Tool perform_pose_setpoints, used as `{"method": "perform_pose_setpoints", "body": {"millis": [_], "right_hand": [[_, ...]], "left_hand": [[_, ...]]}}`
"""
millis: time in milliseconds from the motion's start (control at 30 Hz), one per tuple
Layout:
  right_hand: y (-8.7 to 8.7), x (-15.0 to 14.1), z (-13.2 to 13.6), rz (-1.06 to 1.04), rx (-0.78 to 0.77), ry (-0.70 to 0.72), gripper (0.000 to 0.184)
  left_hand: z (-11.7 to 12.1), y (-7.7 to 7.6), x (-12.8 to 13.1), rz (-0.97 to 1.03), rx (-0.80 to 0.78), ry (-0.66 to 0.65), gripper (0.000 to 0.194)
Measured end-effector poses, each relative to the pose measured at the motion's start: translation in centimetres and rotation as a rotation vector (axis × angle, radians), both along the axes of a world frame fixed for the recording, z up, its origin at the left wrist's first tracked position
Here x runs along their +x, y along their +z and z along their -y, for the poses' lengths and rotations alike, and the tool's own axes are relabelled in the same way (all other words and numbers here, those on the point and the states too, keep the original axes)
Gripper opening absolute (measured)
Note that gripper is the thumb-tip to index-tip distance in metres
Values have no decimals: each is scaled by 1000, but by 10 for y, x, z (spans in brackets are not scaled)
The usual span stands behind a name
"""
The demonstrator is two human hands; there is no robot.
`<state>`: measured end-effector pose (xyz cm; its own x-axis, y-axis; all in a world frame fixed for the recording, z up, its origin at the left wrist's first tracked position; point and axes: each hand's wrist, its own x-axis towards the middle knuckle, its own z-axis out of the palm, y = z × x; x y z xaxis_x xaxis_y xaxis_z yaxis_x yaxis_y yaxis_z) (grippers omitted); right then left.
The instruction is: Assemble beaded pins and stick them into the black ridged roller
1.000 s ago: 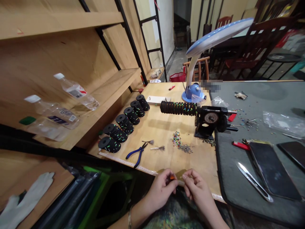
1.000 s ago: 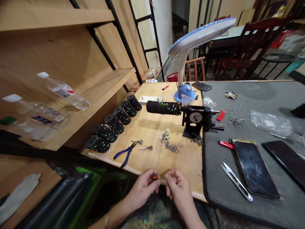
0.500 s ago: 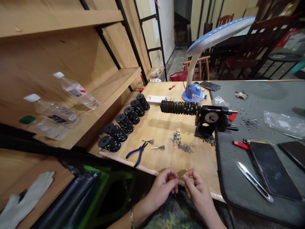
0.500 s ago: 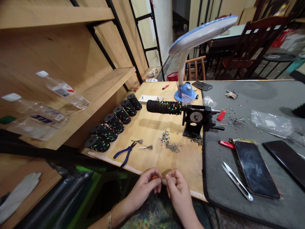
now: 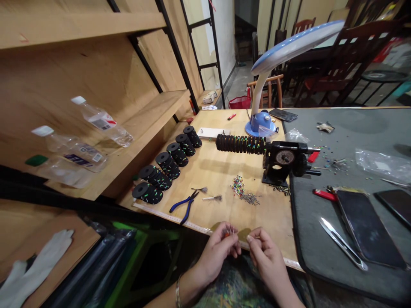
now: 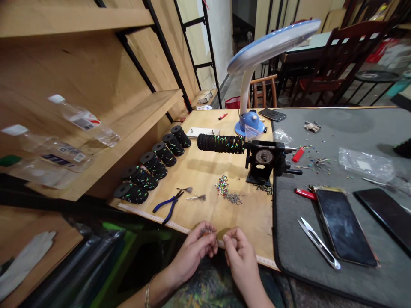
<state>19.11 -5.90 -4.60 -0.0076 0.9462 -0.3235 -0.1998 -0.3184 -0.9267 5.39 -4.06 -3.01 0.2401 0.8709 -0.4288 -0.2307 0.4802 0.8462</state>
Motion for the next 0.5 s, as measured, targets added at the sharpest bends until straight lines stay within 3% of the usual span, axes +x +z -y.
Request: {"method": "perform_pose_setpoints", "body": {"millis": [300, 500], "right_hand": [[-2, 1, 2, 2, 2, 12, 51], [1, 1, 0, 40, 28, 67, 47]], "left_hand": [[-4, 0, -3, -196, 83, -139, 5], [-4, 2, -1, -385, 258, -96, 5]]}}
